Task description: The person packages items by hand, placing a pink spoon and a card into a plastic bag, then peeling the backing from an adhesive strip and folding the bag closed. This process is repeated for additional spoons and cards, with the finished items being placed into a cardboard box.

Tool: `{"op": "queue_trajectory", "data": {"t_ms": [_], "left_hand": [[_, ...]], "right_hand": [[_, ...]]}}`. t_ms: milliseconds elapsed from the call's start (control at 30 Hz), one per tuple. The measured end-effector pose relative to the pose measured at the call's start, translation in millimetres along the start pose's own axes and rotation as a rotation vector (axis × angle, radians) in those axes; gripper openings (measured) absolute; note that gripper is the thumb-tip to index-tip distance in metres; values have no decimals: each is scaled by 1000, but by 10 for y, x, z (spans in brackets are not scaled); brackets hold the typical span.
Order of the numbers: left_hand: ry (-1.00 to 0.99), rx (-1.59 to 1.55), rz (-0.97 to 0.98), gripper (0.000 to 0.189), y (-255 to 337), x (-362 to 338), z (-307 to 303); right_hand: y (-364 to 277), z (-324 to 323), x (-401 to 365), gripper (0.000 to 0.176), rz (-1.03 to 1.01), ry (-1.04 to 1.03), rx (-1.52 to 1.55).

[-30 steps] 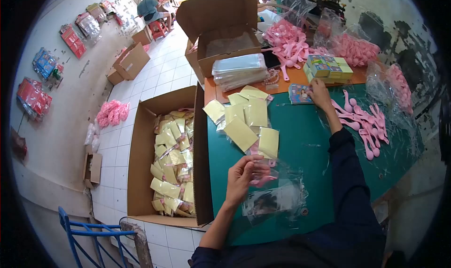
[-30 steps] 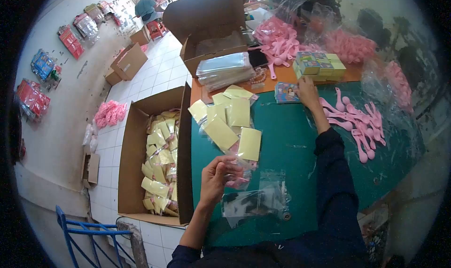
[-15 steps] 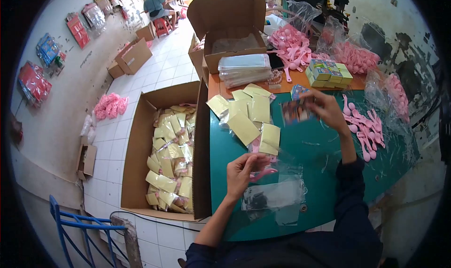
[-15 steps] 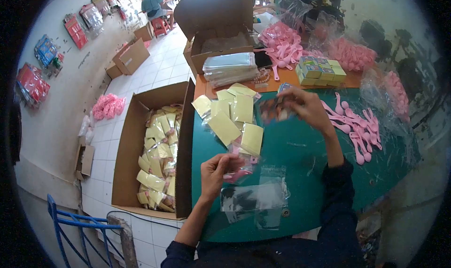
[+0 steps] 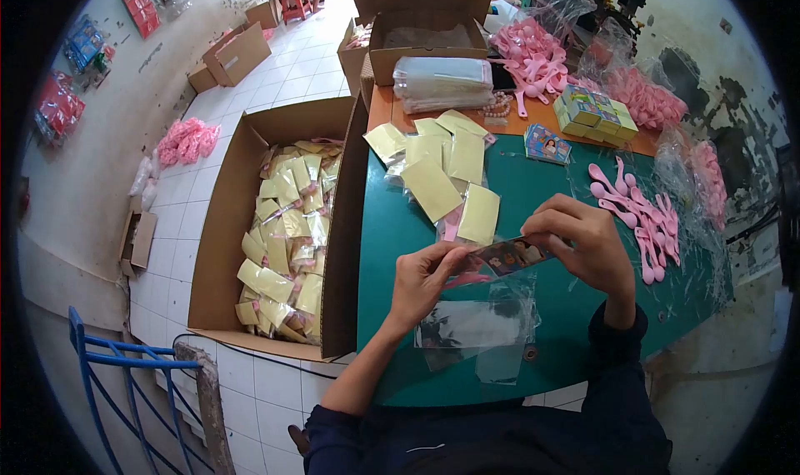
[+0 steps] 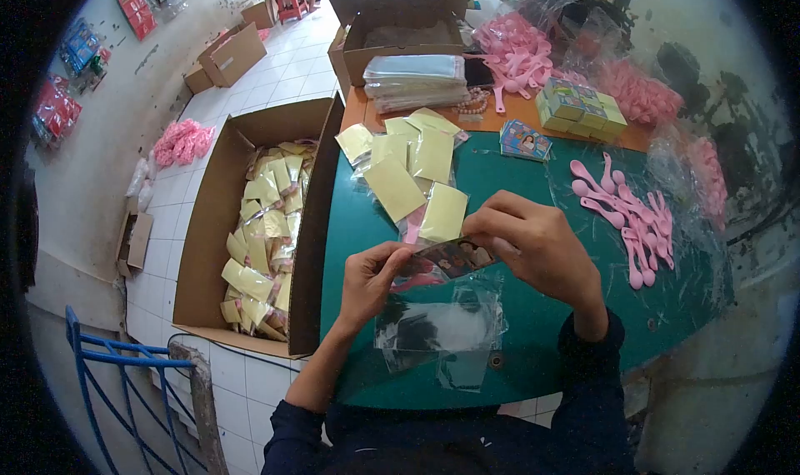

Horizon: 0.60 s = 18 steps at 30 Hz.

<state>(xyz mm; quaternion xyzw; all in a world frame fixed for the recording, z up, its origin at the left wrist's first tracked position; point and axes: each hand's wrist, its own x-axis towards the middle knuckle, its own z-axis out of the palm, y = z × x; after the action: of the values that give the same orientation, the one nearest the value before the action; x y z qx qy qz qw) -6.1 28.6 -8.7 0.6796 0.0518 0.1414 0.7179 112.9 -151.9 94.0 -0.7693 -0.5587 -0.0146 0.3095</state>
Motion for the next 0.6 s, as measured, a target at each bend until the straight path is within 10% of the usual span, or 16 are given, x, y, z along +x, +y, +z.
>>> {"op": "queue_trajectory", "data": {"t_ms": [600], "left_hand": [[-36, 84, 106, 18, -29, -28, 82]], "right_hand": [[102, 240, 76, 23, 104, -313, 214]]}}
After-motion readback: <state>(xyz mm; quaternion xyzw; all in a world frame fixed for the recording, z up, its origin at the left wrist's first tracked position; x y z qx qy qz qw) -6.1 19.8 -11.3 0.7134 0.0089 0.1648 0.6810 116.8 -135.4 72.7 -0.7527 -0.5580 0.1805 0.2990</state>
